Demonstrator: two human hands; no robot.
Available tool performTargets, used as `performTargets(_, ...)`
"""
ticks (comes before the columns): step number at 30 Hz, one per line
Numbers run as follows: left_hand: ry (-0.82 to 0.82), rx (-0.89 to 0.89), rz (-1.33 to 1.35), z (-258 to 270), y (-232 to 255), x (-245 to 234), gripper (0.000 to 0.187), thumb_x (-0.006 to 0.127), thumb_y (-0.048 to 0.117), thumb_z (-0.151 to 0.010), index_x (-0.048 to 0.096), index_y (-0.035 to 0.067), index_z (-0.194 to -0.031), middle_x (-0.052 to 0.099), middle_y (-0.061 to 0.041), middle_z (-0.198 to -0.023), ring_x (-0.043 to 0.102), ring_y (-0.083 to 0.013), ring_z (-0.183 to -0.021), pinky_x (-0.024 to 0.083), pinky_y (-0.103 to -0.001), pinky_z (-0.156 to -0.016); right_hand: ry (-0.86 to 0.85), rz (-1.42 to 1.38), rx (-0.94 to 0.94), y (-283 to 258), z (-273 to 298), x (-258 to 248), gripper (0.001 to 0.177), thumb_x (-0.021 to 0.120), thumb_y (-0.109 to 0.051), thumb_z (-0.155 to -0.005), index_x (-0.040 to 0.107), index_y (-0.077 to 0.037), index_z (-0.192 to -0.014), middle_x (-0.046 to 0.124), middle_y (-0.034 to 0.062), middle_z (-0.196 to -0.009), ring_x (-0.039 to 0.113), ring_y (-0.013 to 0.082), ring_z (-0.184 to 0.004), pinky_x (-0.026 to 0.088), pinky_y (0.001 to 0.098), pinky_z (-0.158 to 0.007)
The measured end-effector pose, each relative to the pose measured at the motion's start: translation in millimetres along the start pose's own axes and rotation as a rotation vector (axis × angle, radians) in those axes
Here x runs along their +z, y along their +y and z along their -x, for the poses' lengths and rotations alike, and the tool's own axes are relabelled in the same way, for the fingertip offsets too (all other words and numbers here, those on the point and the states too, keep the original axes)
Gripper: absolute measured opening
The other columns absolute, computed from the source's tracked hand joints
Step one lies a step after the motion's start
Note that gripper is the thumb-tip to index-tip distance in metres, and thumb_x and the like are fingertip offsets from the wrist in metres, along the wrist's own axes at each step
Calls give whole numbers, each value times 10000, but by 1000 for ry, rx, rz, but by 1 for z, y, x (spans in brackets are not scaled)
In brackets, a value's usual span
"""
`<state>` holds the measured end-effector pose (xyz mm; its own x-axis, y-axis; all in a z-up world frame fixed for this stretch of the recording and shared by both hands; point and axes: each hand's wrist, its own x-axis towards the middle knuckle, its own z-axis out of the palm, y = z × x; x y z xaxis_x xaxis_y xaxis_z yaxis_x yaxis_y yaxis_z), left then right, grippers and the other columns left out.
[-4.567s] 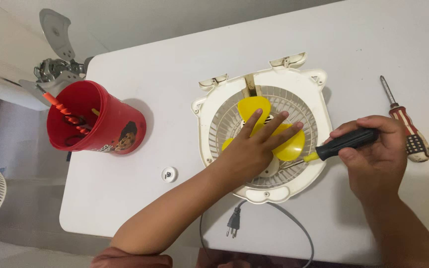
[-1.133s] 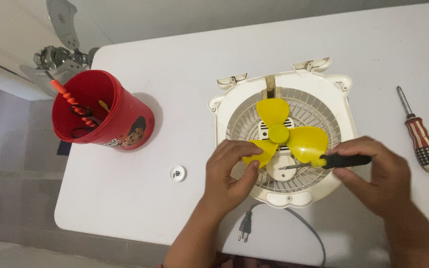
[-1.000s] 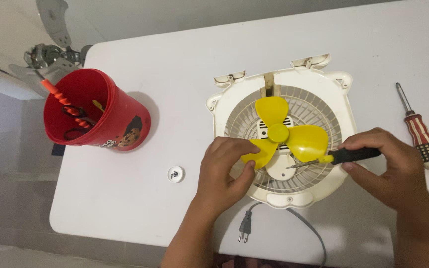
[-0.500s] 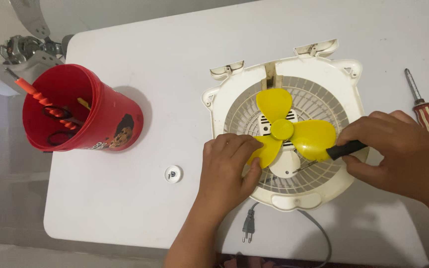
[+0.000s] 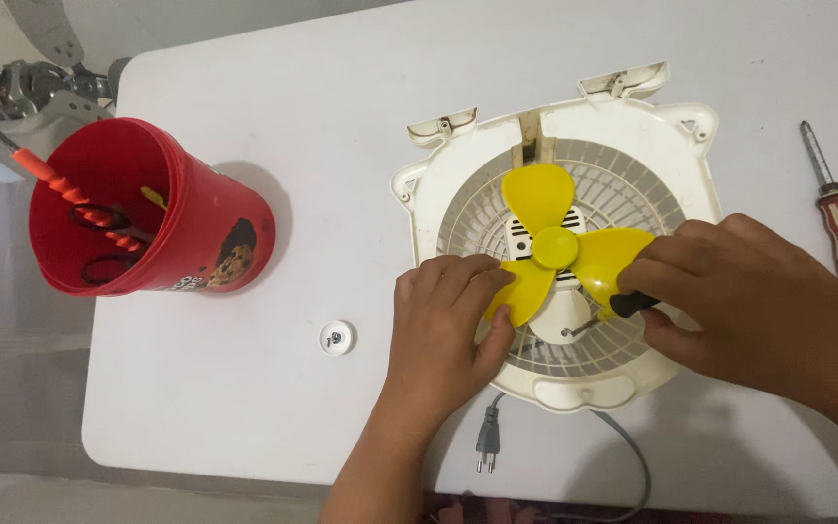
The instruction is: The person reassembles a small electric fan on a white table. They use a screwdriver to tighten screws on the fan blades, then attach the front grille and secure the central cap. The fan is fully reassembled by the end of the clip.
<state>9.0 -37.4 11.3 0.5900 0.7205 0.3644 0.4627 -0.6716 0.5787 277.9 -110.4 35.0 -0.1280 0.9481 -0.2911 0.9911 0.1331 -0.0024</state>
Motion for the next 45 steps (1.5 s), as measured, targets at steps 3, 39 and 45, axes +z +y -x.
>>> performTargets(3, 6, 3, 1, 0, 0, 0, 296, 722, 129, -846, 693, 94, -1139, 678, -44, -1225, 595, -258, -1172, 403, -437, -1017, 69, 17, -20, -5, -1, -6, 362, 750, -360, -765, 679, -275, -1111, 696, -92, -999, 661, 92, -980, 502, 347, -927)
performTargets(39, -450, 618, -296, -47, 16, 49, 140, 666, 176, -802, 730, 143, -682, 662, 47, -1031, 540, -190, -1048, 392, -365, -888, 770, -388, 56, 51, 39, 40, 297, 861, -66, -775, 685, -56, -1014, 754, 85, -970, 730, 192, -890, 551, 335, -821)
performTargets(45, -365, 628, -273, -44, 16, 49, 129, 666, 195, -843, 741, 140, -755, 660, 27, -1071, 532, -180, -1032, 401, -349, -890, 758, -425, 33, 48, 37, 39, 362, 864, -66, -734, 682, -87, -1047, 749, 72, -972, 723, 193, -903, 554, 338, -809)
